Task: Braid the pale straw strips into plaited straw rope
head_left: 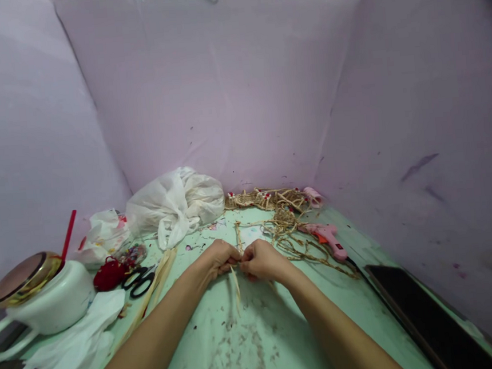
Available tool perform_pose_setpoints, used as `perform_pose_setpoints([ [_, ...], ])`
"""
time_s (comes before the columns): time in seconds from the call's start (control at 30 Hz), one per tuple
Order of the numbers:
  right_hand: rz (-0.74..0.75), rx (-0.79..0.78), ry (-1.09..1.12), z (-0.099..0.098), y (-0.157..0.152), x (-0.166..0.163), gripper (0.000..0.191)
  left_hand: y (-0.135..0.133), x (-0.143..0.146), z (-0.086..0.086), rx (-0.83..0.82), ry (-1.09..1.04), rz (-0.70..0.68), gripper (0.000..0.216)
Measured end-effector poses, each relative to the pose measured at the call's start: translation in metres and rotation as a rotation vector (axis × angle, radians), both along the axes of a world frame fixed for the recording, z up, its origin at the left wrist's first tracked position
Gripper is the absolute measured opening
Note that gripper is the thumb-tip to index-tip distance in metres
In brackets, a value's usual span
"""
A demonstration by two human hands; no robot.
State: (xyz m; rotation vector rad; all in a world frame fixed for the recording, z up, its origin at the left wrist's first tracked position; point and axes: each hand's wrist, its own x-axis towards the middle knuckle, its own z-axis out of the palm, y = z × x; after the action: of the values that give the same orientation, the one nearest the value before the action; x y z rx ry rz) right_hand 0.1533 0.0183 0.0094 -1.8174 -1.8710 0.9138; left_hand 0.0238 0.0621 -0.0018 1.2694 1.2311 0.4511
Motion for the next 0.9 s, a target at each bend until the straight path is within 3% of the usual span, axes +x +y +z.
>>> perform_pose_setpoints([
  [0.07, -0.097, -0.031, 0.106, -0.001, 0.006, 0.009, 0.010, 0.002, -0.002, -0.002, 0.002, -0.013, -0.032, 0.018],
  [0.17, -0.358, -0.010, 0.300, 0.001, 0.011, 0.015, 0.006, 0.003, -0.004, -0.002, -0.012, -0.023, -0.058, 0.019],
  [0.23, -0.422, -0.095, 0.482, 0.001, 0.010, 0.010, 0.002, 0.003, -0.005, -0.001, -0.011, -0.027, -0.075, 0.020],
  [0.37, -0.311, -0.292, 0.673, -0.008, 0.006, -0.006, 0.008, 0.003, -0.005, -0.001, 0.002, -0.036, -0.100, 0.017],
  [0.5, -0.330, -0.235, 0.672, -0.022, 0.009, -0.009, 0.012, 0.004, -0.005, 0.000, 0.053, -0.011, -0.124, 0.013],
  [0.73, -0.337, -0.180, 0.682, -0.032, 0.010, -0.007, 0.009, -0.007, -0.003, 0.011, 0.201, 0.263, -0.127, 0.008],
  [0.9, -0.338, -0.178, 0.627, -0.033, 0.008, -0.010, 0.013, 0.000, -0.026, 0.037, 0.382, 0.457, -0.214, 0.010],
])
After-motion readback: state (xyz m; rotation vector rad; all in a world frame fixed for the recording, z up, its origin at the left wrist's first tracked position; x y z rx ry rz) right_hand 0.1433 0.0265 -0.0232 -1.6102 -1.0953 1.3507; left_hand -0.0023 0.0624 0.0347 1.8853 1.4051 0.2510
